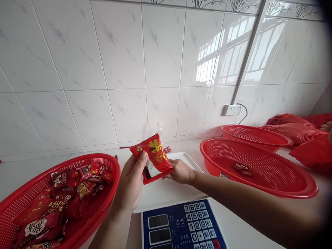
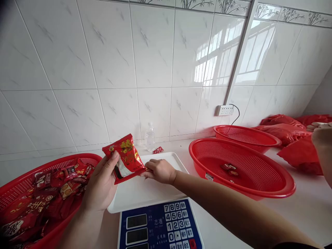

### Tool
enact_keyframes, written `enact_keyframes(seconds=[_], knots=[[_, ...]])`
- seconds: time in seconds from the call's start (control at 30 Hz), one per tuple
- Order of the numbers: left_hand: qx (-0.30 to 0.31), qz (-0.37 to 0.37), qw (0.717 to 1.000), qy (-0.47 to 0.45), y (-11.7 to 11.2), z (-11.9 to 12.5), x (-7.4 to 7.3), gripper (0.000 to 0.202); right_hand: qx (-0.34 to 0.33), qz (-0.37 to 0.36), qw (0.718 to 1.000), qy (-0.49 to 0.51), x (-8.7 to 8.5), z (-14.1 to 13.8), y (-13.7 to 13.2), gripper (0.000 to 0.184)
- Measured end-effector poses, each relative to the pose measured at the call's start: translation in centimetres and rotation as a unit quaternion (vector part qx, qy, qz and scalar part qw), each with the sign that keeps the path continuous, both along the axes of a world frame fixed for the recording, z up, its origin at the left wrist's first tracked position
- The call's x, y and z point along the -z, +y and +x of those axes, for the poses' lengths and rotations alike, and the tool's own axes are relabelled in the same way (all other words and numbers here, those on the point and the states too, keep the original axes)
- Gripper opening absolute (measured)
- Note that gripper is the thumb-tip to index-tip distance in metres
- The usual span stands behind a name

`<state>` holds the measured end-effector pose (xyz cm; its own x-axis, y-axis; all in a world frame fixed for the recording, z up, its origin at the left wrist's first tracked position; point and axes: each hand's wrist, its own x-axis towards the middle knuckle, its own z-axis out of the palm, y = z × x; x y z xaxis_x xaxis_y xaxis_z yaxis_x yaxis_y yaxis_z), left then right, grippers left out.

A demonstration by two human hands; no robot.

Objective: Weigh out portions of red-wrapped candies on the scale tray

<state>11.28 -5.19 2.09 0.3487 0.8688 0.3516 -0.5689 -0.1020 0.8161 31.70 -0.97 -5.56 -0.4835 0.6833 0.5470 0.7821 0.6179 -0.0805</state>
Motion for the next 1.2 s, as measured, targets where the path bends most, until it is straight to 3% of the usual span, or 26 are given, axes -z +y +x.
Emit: enact_keyframes(seconds=[0.1, 0.27, 0.4, 0.5, 0.63, 0.77, 0.83, 0.9, 0.97, 1.07, 1.2], knots=[[-0.008, 0.002, 1.000, -0.004, 0.0, -0.1, -0.1, 0.022, 0.056, 0.022, 0.997, 0.046, -2.0, 2.5, -0.8, 0.046], [-0.006, 0.015, 1.000, 0.004, -0.1, 0.1, -0.1, 0.021, 0.210, 0.037, 0.973, 0.087, -5.2, 9.9, -3.4, 0.048], [0.001, 0.033, 0.999, 0.041, 0.0, 0.6, 0.4, 0.023, 0.338, -0.013, 0.939, 0.064, -5.2, 15.4, -5.4, 0.058], [0.012, 0.041, 0.996, 0.079, 0.1, 0.9, 0.9, 0.022, 0.380, -0.060, 0.922, 0.048, -4.4, 16.9, -6.2, 0.060], [0.000, 0.085, 0.987, 0.140, 0.0, 1.1, 1.1, 0.024, 0.344, -0.084, 0.933, 0.065, -4.8, 13.8, -6.4, 0.060], [0.005, 0.149, 0.968, 0.203, -0.3, 1.3, 1.0, 0.020, 0.198, -0.164, 0.958, 0.127, -7.5, 6.7, -7.4, 0.058], [0.023, 0.166, 0.962, 0.217, -0.4, 1.4, 1.0, 0.018, 0.040, -0.270, 0.933, 0.234, -9.0, 3.4, -8.2, 0.058], [0.046, 0.169, 0.958, 0.225, -0.5, 1.4, 1.1, 0.018, -0.040, -0.333, 0.894, 0.298, -9.8, 1.1, -8.8, 0.051], [0.082, 0.163, 0.955, 0.235, -0.6, 1.5, 1.1, 0.023, -0.035, -0.364, 0.865, 0.345, -9.9, 0.0, -9.0, 0.041], [0.129, 0.143, 0.946, 0.262, -0.6, 1.6, 1.2, 0.034, -0.011, -0.352, 0.845, 0.403, -8.8, 0.0, -8.9, 0.038], [0.111, 0.125, 0.944, 0.285, -0.4, 1.9, 1.6, 0.037, -0.039, -0.345, 0.811, 0.471, -6.9, 0.6, -9.2, 0.040]])
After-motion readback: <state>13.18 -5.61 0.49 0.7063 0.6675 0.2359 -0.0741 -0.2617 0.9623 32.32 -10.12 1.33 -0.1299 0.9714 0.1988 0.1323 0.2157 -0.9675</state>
